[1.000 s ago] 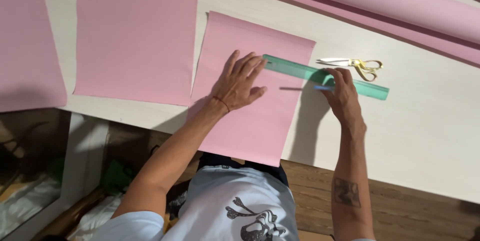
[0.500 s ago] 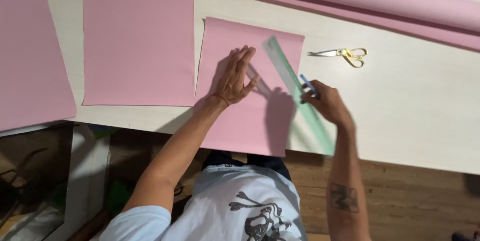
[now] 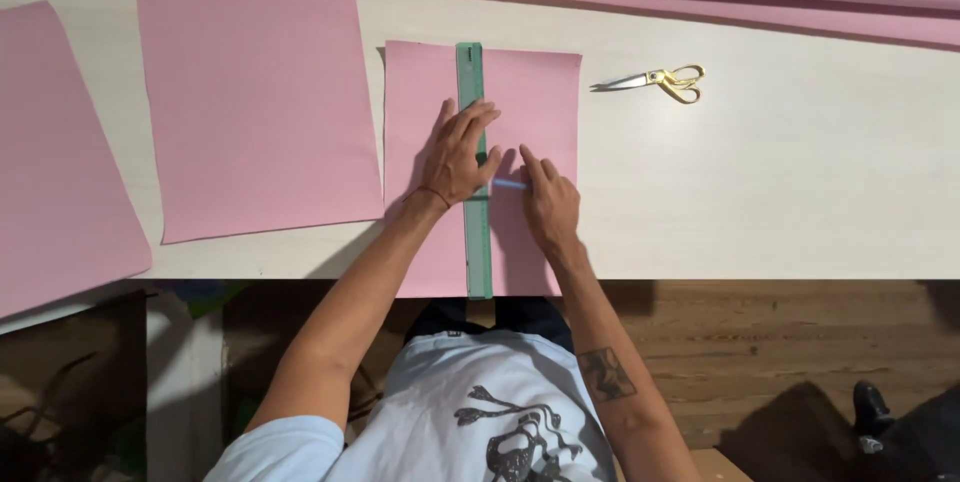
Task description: Measuring, marking, and cutting pieces of pink leather from a roll on a workshop table.
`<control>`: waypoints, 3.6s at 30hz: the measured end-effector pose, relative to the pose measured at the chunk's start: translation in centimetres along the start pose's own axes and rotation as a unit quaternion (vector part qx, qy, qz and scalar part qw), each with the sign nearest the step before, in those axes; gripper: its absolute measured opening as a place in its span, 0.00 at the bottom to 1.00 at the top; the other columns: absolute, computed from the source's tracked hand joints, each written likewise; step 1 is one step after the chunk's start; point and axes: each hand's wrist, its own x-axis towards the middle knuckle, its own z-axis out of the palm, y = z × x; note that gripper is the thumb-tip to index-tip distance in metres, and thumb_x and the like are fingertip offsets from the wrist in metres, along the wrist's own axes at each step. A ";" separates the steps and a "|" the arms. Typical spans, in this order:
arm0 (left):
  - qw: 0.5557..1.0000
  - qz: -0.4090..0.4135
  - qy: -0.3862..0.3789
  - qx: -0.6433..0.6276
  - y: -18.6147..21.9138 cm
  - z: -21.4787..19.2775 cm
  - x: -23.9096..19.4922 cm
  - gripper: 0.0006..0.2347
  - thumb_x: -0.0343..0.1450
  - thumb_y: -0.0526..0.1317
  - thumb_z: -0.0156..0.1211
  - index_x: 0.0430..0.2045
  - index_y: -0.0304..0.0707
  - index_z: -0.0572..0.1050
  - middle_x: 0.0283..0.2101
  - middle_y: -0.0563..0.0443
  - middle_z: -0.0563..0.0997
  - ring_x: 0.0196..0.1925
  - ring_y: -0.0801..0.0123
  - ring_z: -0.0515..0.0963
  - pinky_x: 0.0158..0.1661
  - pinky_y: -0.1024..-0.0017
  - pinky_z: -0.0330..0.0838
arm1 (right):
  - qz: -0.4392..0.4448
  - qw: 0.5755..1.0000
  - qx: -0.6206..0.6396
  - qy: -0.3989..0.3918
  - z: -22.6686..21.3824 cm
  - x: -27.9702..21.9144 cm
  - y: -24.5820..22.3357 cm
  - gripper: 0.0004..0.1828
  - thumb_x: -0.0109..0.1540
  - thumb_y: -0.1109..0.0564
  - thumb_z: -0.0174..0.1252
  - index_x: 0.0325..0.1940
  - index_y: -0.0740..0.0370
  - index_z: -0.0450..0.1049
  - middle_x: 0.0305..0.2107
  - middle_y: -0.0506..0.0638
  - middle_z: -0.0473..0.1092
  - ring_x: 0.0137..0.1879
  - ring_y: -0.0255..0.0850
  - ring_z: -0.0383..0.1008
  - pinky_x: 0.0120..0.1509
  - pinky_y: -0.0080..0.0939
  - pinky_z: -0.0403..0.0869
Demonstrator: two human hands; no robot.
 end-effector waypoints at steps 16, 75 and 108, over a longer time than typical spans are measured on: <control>0.966 0.055 -0.167 0.189 -3.7 -3.9 -1.1 0.56 0.53 0.81 0.52 0.71 0.40 0.54 0.75 0.47 0.54 0.77 0.59 0.49 0.72 0.45 0.32 | -0.028 0.988 -0.153 -0.019 1.6 -1.1 1.0 0.24 0.69 0.60 0.51 0.71 0.61 0.67 0.32 0.50 0.70 0.28 0.40 0.64 0.38 0.44 0.65; 0.970 0.113 -0.151 0.156 -1.6 -4.5 -1.9 0.58 0.57 0.87 0.31 0.74 0.38 0.54 0.78 0.48 0.53 0.79 0.61 0.47 0.76 0.52 0.32 | -0.005 0.998 0.013 0.055 2.7 -1.8 2.1 0.19 0.70 0.61 0.52 0.66 0.61 0.68 0.34 0.46 0.75 0.31 0.36 0.68 0.36 0.39 0.65; 0.964 0.107 -0.153 0.190 -1.7 -4.1 -2.0 0.59 0.54 0.88 0.33 0.74 0.42 0.53 0.78 0.52 0.52 0.79 0.62 0.48 0.76 0.53 0.32 | -0.013 0.997 0.027 0.071 1.7 -1.7 1.3 0.16 0.72 0.59 0.51 0.64 0.61 0.70 0.39 0.51 0.78 0.36 0.40 0.75 0.39 0.43 0.70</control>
